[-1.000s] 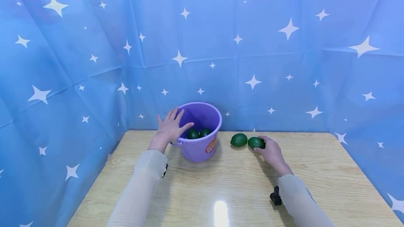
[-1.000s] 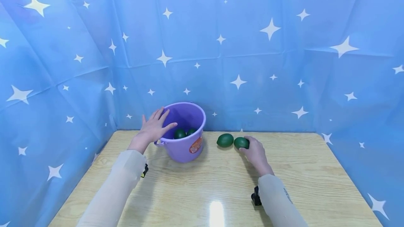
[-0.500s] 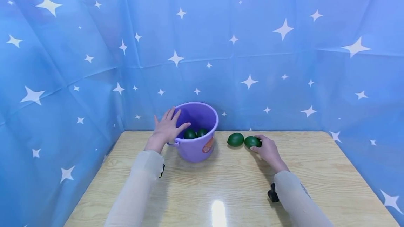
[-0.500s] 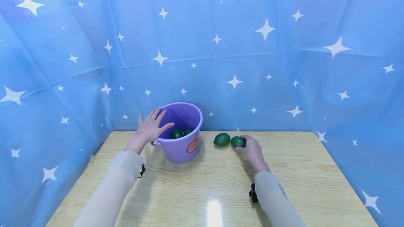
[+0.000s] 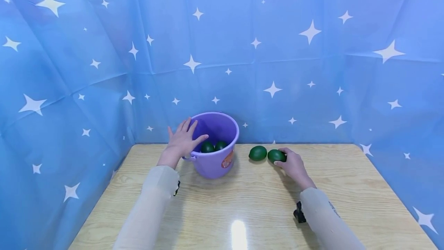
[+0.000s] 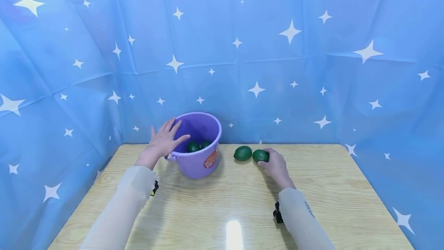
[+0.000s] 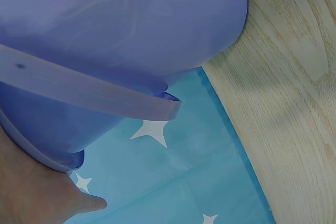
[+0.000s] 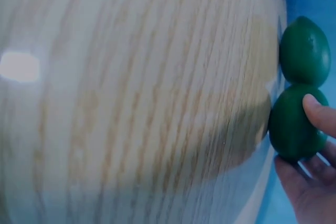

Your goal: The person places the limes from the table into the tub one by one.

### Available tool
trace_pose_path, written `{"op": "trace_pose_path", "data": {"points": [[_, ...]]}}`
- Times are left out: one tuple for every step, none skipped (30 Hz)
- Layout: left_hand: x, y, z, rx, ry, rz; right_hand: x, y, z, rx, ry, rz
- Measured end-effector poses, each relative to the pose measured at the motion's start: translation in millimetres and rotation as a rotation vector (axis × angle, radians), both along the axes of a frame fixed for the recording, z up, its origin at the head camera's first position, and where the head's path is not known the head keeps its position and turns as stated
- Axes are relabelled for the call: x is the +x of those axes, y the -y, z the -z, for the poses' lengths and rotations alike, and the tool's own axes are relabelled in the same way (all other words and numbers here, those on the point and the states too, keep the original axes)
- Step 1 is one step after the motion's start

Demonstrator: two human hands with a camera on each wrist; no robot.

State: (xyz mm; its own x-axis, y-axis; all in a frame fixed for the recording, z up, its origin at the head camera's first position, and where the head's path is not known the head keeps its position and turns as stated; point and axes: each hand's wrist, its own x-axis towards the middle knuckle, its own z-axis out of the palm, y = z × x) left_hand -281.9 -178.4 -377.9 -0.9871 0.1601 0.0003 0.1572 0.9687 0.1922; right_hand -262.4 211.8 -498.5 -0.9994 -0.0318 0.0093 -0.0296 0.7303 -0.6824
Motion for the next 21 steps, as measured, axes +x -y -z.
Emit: {"op": "trace_pose_path", "data": {"points": [[-0.2,0.1,0.1,-0.001,0.001,-0.001,0.2,0.2,0.1,-0.002,0.003,0.002],[-0.4,0.2,0.3,-0.001,-0.001,0.000,0.3,0.3,0.3,-0.004,0.007,0.005],[-0.5,0.3,0.6,-0.001,-0.002,0.000,0.5,0.4,0.5,-0.006,0.010,0.007],[-0.4,0.2,0.5,-0.001,-0.004,0.000,0.7,0.6,0.7,-0.008,0.014,0.010],[-0.6,0.1,0.6,-0.002,-0.004,-0.001,0.9,0.6,1.0,-0.008,0.016,0.012],[-0.7,0.0,0.6,-0.004,-0.003,-0.003,1.1,0.7,1.2,-0.009,0.017,0.014],[-0.6,-0.1,0.6,-0.007,-0.003,-0.003,1.4,0.7,1.4,-0.008,0.018,0.014],[-0.4,-0.3,0.4,-0.004,-0.004,-0.001,1.7,0.7,1.5,-0.008,0.020,0.014],[-0.2,-0.5,0.1,-0.003,-0.003,0.000,2.1,0.6,1.5,-0.007,0.022,0.014],[0.1,-0.3,-0.2,-0.003,-0.003,0.000,2.3,1.0,1.7,-0.007,0.024,0.015],[0.4,-0.2,-0.5,-0.001,-0.003,0.001,2.4,1.2,1.9,-0.006,0.026,0.014],[0.4,0.0,-0.5,0.001,-0.002,0.002,2.5,1.5,1.9,-0.006,0.026,0.014],[0.4,0.0,-0.7,0.003,-0.002,0.003,2.6,1.6,2.0,-0.005,0.027,0.015],[0.7,0.1,-1.2,0.006,-0.003,0.004,2.6,1.7,1.9,-0.007,0.028,0.015],[0.8,0.2,-1.6,0.004,-0.003,0.002,2.6,1.8,1.7,-0.006,0.027,0.016],[0.7,0.1,-1.7,0.002,-0.004,0.002,2.4,1.8,1.4,-0.006,0.025,0.015],[0.5,0.0,-1.6,0.000,-0.004,0.001,2.3,1.7,1.1,-0.005,0.022,0.014],[0.2,0.1,-1.4,-0.002,-0.004,0.001,2.3,1.6,0.8,-0.004,0.020,0.013],[0.1,0.2,-1.4,-0.003,-0.004,0.001,2.2,1.4,0.5,-0.002,0.020,0.011],[-0.2,0.4,-1.2,-0.004,-0.005,0.001,2.0,1.2,0.4,0.000,0.019,0.009],[-0.7,0.5,-0.5,-0.006,-0.006,0.001,1.8,1.1,0.4,0.004,0.018,0.006]]}}
